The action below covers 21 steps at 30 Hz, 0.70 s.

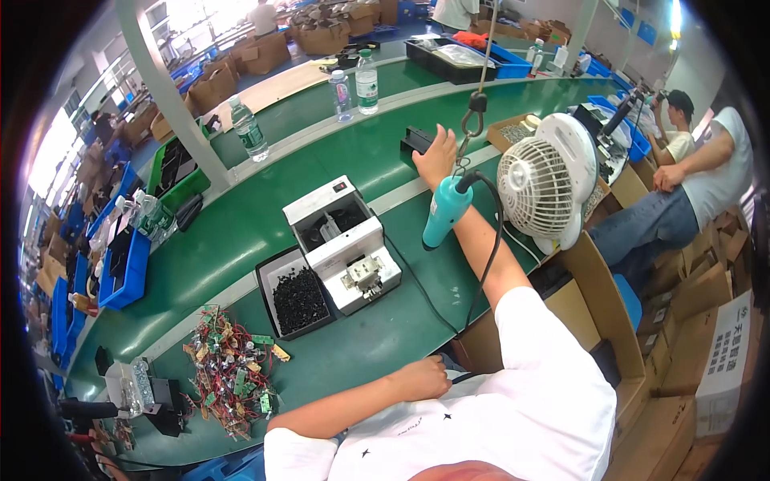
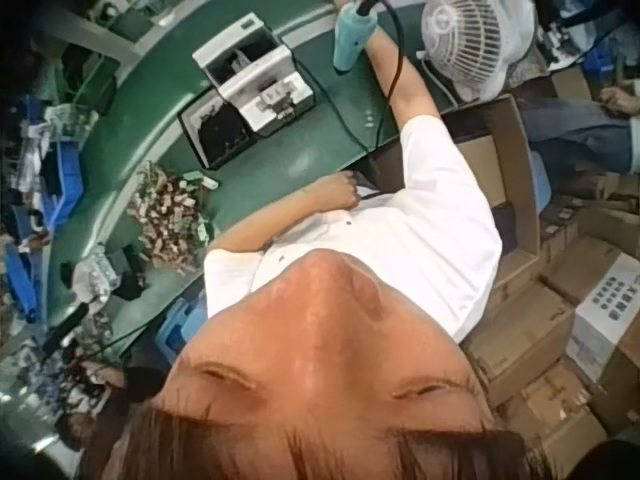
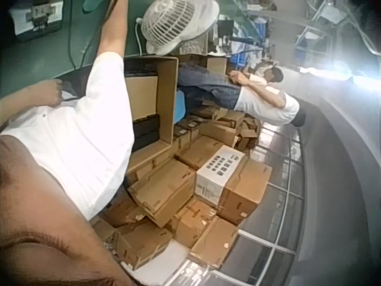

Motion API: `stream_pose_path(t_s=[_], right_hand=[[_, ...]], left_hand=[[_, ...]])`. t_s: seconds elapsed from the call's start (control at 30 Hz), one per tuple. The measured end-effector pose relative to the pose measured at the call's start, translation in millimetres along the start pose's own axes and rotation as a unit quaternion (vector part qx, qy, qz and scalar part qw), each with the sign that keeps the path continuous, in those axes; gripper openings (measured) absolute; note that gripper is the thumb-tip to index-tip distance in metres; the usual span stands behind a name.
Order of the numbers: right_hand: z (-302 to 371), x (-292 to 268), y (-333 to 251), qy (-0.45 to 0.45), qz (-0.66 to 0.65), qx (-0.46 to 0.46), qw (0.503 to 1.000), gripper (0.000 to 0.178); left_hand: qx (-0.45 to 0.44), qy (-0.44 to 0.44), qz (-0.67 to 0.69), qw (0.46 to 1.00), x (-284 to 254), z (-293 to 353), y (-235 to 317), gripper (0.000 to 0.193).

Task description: Assembling electronic components using an electric screwdriver on a manufacturing production line.

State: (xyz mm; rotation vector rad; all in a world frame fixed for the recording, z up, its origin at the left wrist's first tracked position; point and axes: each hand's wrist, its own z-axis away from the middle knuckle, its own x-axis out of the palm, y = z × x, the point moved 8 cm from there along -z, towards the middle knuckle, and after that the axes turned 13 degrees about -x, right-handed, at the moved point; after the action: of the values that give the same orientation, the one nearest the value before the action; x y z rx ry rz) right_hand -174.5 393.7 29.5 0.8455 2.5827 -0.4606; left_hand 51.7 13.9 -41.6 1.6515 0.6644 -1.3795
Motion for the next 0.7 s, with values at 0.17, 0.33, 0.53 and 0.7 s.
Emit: stream_pose_path(t_s=[0.17, 0.33, 0.53, 0.7], right_hand=[[-18, 41, 4, -0.154, -0.256, 0.071, 0.952, 0.062], [-36, -4, -87, -0.175, -0.844, 0.221, 0.456, 0.053], [-60, -172, -198, -0.302, -0.912, 0.049, 0.273, 0.060], [-11, -169, -194, -0.439, -0.793, 0.227, 0.358, 0.061]], left_hand=[[0.028, 0.035, 0.115, 0.992, -27, 3, 0, 0.008], [-0.039, 0.298, 0.246, 0.922, -181, 34, -20, 0.021], [-0.165, 0.655, 0.193, 0.711, -321, 132, -93, 0.057], [-0.194, 0.504, 0.144, 0.829, -314, 114, -107, 0.057]])
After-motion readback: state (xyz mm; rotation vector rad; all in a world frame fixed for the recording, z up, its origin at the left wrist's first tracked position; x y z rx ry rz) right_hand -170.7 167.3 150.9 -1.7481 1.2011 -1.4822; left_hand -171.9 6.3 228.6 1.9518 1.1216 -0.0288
